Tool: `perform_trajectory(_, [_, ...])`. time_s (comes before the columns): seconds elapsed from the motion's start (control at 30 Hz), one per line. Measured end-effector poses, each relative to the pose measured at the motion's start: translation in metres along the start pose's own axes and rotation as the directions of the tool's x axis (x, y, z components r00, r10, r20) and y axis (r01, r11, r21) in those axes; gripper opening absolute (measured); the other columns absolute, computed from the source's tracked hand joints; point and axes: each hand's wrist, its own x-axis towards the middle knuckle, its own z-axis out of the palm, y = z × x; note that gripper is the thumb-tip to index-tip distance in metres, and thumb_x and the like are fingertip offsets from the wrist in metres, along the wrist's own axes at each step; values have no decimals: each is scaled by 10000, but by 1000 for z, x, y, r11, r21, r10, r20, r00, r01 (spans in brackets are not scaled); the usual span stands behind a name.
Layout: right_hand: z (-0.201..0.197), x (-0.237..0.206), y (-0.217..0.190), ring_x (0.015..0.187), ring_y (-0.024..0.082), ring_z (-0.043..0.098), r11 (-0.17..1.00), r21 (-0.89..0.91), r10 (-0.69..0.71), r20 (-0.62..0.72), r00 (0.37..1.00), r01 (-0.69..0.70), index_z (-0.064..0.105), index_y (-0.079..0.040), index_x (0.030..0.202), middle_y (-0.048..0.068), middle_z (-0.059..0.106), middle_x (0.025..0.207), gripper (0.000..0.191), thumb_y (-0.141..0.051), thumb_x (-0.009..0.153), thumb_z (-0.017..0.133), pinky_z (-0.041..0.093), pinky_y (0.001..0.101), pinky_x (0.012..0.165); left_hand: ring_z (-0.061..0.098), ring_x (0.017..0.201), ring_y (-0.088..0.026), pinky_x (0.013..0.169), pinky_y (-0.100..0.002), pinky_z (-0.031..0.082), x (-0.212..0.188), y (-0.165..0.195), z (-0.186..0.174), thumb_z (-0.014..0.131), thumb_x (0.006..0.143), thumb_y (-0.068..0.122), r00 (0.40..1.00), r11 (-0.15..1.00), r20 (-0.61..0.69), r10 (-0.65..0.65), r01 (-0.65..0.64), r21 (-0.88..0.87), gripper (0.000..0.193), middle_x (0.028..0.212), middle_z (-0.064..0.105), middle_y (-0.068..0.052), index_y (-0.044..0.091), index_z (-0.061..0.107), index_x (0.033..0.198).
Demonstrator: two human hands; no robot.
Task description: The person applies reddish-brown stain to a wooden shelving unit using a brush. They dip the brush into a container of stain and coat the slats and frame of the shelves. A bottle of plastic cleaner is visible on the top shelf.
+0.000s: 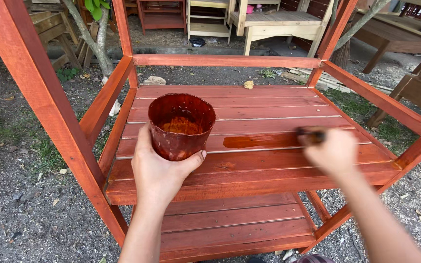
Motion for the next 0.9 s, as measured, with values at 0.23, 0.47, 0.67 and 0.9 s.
perform_trajectory(0.23, [17, -22, -153, 808, 225, 752, 261, 964, -178, 9, 984, 38, 761, -41, 958, 93, 799, 921, 186, -151, 822, 823, 602, 359, 708, 747, 1058, -219, 876, -367, 603, -1, -1, -16, 959, 542, 255, 997, 998, -72, -1, 5, 59, 841, 1165, 742, -113, 32, 575, 1257])
perform_trajectory(0.47, [0, 30, 14, 959, 301, 755, 330, 898, 256, 213, 943, -292, 568, -33, 1088, 115, 762, 1072, 247, -77, 900, 721, 647, 431, 759, 734, 1072, -228, 881, -366, 600, -6, -6, -29, 964, 516, 248, 998, 997, -65, -16, 21, 81, 944, 1194, 727, -115, 23, 541, 1329])
perform_trajectory(0.67, [6, 48, 45, 702, 215, 718, 293, 924, 336, 140, 931, -245, 594, -37, 1007, 123, 722, 956, 203, -71, 903, 765, 617, 322, 585, 726, 1099, -216, 894, -361, 605, -12, -8, -39, 961, 522, 245, 992, 990, -51, -113, 117, 76, 939, 1218, 722, -105, 40, 541, 1336])
perform_trajectory(0.9, [44, 16, -198, 688, 256, 705, 118, 955, -103, 286, 953, -274, 637, -15, 972, 139, 721, 888, 273, -106, 784, 813, 592, 372, 548, 706, 1131, -215, 916, -362, 587, -12, -4, -54, 958, 510, 232, 989, 991, -125, -79, 92, 100, 1016, 1256, 702, -117, 31, 503, 1396])
